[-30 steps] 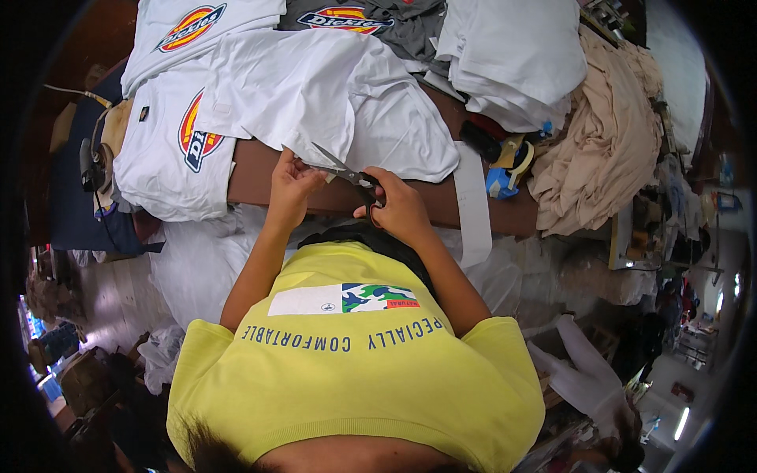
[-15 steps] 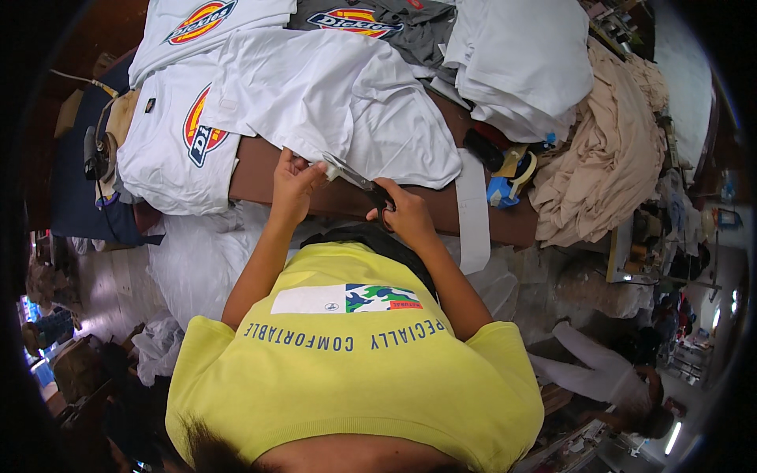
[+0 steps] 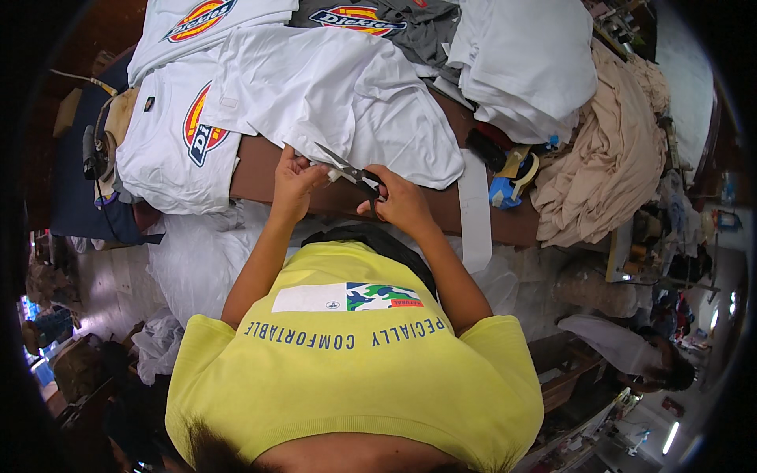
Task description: The person picks up and unfolds white tank tops, uses shears to trim excess thread from the neckline and tags, and then refolds them into a stack.
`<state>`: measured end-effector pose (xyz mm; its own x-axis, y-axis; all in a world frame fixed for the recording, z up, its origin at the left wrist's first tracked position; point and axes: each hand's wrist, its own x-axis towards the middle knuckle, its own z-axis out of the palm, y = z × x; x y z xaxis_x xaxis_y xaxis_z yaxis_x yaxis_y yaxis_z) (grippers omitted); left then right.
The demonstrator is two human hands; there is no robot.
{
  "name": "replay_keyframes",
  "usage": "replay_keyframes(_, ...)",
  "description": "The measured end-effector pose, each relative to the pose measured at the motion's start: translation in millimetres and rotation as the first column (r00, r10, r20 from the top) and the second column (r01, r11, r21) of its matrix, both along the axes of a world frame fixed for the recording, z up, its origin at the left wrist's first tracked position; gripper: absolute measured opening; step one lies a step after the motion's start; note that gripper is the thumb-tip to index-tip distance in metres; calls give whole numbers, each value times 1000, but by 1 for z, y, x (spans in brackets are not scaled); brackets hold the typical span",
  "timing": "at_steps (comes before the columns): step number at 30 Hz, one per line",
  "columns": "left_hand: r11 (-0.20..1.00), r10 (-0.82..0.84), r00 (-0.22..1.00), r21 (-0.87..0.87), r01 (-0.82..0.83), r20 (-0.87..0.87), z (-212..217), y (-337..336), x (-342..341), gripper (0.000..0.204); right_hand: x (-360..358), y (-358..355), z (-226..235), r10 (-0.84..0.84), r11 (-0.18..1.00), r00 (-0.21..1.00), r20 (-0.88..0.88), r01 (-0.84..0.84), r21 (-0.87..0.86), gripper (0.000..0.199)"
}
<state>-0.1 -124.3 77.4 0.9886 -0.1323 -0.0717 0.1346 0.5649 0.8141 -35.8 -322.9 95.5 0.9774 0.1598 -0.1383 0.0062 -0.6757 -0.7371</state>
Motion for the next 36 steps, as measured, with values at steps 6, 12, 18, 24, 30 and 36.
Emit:
replay_keyframes(6,999,45,996,-15,-47,-77,10,6,5,60,-8,-5,-11,-43,999,997,-56,44,17,62)
replay_keyframes(12,997,74,997,-27,-75,-14,6,13,8,64,-2,4,-10,-9,1000,995,98,11,-12,67)
replay_keyframes(18,999,39,999,-23,-39,7,-2,12,8,70,10,15,1,11,1000,992,123,-7,-30,67)
replay_keyframes(24,994,103,991,-38,-106,-90,-1,12,12,80,5,10,-10,-25,998,999,21,24,52,58)
replay_keyframes(30,993,112,990,-39,-115,-82,-9,12,14,83,10,15,-10,-7,1000,989,149,5,16,60)
replay_keyframes(36,996,84,996,-21,-84,-6,-10,10,12,84,18,22,2,-5,1000,993,114,5,4,61)
